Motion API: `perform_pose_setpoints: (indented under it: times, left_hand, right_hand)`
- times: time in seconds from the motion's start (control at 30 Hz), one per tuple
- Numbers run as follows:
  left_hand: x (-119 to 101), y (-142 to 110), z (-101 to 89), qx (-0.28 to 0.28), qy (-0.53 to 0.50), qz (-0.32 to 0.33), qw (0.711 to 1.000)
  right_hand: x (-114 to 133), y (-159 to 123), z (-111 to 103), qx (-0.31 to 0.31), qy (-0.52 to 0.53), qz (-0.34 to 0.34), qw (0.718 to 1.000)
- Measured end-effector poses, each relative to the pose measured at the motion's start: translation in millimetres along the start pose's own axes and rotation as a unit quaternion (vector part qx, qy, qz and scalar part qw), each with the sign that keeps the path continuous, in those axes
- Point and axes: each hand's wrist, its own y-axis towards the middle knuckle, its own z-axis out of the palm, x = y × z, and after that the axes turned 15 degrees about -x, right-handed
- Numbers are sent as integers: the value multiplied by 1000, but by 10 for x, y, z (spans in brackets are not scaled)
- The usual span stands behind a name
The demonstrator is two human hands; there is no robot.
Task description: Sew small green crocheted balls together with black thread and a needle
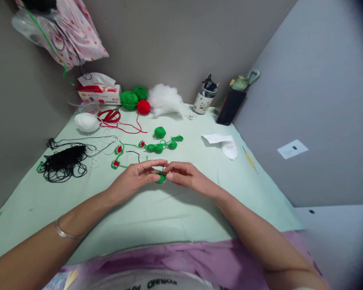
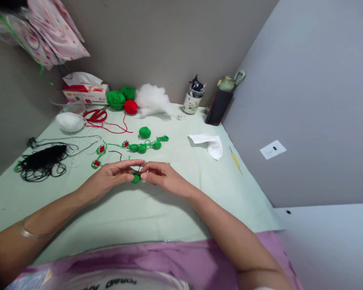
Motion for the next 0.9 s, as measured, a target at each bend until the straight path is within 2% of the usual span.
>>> perform_pose_setpoints:
  times: [0.23, 0.43, 0.47, 0.53, 0.6, 0.67, 0.73, 0.77, 0.8, 0.9]
  left_hand:
    - [-25, -29, 9, 2, 6, 6, 1000]
    - [-56, -31, 15, 1, 2, 3, 1000]
    - [-61, -28, 9, -1, 2, 9, 1000]
    - [-69, -18, -13, -4, 2, 22, 1000]
    - [-78, -6, -42, -7, 0, 31, 999]
    - [-86, 4, -71, -8, -1, 37, 999]
    - [-94, 11, -94, -8, -3, 39, 999]
    - [-95, 14, -104, -8, -4, 38, 999]
    - [-95, 18, -113, -9, -3, 37, 999]
    - [-81, 34, -129, -10, 9, 30, 999]
  right_hand:
    - [-62, 59, -23, 19, 31, 53, 998]
    - [19, 48, -90, 29, 25, 43, 998]
    - [51, 37, -143, 18, 11, 29, 999]
    - [100, 13, -293, -52, -61, -10, 997]
    - [96, -1, -477, -170, -195, -46, 965]
    - [36, 3, -647, -279, -346, -66, 893]
    - [-48, 21, -752, -337, -455, -96, 819]
    - [-85, 30, -769, -343, -486, -116, 795]
    - [-111, 36, -761, -333, -504, -137, 785]
    - [-122, 35, -612, -236, -530, -176, 795]
